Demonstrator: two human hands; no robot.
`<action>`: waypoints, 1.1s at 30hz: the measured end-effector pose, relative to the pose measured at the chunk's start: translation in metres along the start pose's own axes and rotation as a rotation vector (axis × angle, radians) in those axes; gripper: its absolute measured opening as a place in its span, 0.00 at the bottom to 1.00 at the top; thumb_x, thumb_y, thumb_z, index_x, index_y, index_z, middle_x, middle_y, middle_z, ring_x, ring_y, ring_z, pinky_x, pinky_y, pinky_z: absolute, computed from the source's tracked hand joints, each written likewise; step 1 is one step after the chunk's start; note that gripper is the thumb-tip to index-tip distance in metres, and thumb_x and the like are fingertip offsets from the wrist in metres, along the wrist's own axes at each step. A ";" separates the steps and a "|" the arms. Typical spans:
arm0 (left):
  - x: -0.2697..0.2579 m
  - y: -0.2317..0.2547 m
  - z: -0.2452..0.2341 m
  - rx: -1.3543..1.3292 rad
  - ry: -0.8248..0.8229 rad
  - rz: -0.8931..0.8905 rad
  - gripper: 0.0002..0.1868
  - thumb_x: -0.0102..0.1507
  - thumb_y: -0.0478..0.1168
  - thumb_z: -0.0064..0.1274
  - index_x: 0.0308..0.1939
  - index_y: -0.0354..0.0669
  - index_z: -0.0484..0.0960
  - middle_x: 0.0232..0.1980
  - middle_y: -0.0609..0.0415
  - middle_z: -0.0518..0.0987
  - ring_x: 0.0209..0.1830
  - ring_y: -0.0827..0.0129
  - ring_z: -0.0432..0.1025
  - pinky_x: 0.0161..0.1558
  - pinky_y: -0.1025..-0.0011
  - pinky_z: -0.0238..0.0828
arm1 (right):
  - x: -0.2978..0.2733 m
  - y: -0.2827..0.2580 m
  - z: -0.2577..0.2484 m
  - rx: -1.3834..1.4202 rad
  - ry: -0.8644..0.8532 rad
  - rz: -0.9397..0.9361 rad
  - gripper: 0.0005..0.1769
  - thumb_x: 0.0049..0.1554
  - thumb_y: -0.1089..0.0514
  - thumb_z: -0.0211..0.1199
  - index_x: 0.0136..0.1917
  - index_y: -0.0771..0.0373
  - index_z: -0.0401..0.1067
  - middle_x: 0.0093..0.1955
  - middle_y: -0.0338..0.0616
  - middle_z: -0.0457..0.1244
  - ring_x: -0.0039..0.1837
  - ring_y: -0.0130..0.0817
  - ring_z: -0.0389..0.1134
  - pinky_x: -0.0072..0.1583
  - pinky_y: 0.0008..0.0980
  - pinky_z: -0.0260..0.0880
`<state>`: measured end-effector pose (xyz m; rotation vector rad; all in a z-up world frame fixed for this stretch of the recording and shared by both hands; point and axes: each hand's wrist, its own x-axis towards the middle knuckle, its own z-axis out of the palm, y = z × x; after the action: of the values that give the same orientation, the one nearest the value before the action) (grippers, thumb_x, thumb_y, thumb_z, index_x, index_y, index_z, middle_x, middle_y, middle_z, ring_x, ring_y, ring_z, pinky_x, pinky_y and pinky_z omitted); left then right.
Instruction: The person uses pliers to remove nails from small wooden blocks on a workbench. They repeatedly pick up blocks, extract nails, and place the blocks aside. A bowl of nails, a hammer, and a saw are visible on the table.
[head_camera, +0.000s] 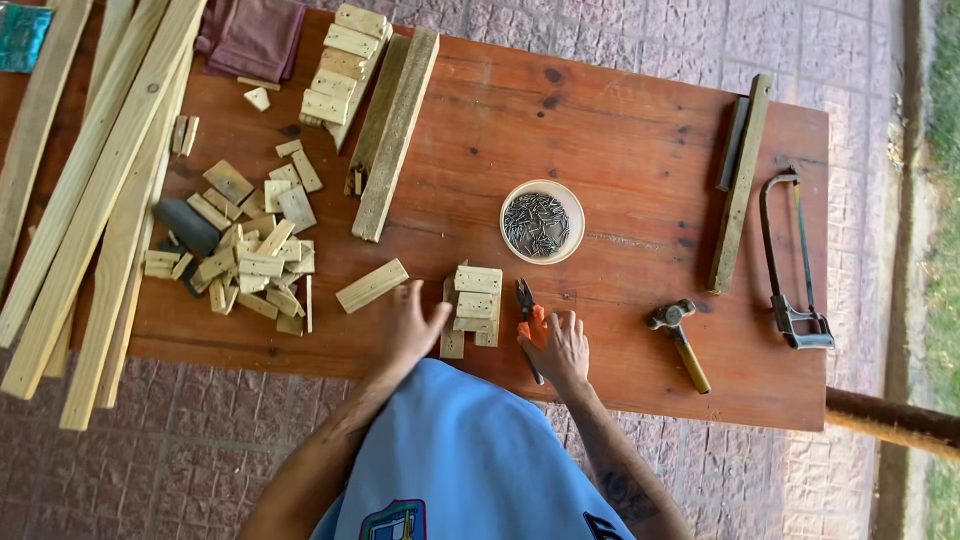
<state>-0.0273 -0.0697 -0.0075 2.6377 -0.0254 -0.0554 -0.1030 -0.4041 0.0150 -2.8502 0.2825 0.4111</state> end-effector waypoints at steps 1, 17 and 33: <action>-0.003 0.020 0.007 -0.178 -0.138 -0.069 0.58 0.68 0.86 0.51 0.83 0.43 0.78 0.69 0.33 0.81 0.66 0.43 0.81 0.60 0.47 0.81 | -0.005 0.004 0.000 0.029 -0.037 0.002 0.41 0.57 0.23 0.75 0.66 0.55 0.72 0.68 0.48 0.59 0.70 0.59 0.69 0.61 0.56 0.84; 0.005 0.070 0.060 0.050 -0.389 0.395 0.78 0.45 0.45 0.76 0.98 0.53 0.51 0.92 0.37 0.64 0.94 0.37 0.56 0.88 0.37 0.52 | -0.033 0.099 0.034 0.431 -0.062 0.176 0.21 0.68 0.34 0.60 0.63 0.48 0.75 0.61 0.50 0.68 0.68 0.63 0.76 0.67 0.66 0.80; -0.007 0.089 0.075 0.183 -0.522 0.603 0.82 0.48 0.62 0.89 0.98 0.57 0.54 0.97 0.48 0.59 0.99 0.47 0.47 0.94 0.45 0.37 | -0.044 0.090 -0.052 0.277 0.145 -0.337 0.19 0.63 0.40 0.79 0.47 0.57 0.84 0.43 0.56 0.73 0.58 0.61 0.76 0.55 0.52 0.76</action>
<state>-0.0385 -0.1838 -0.0300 2.5991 -1.0283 -0.5485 -0.1513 -0.4970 0.0575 -2.5879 -0.1094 0.0896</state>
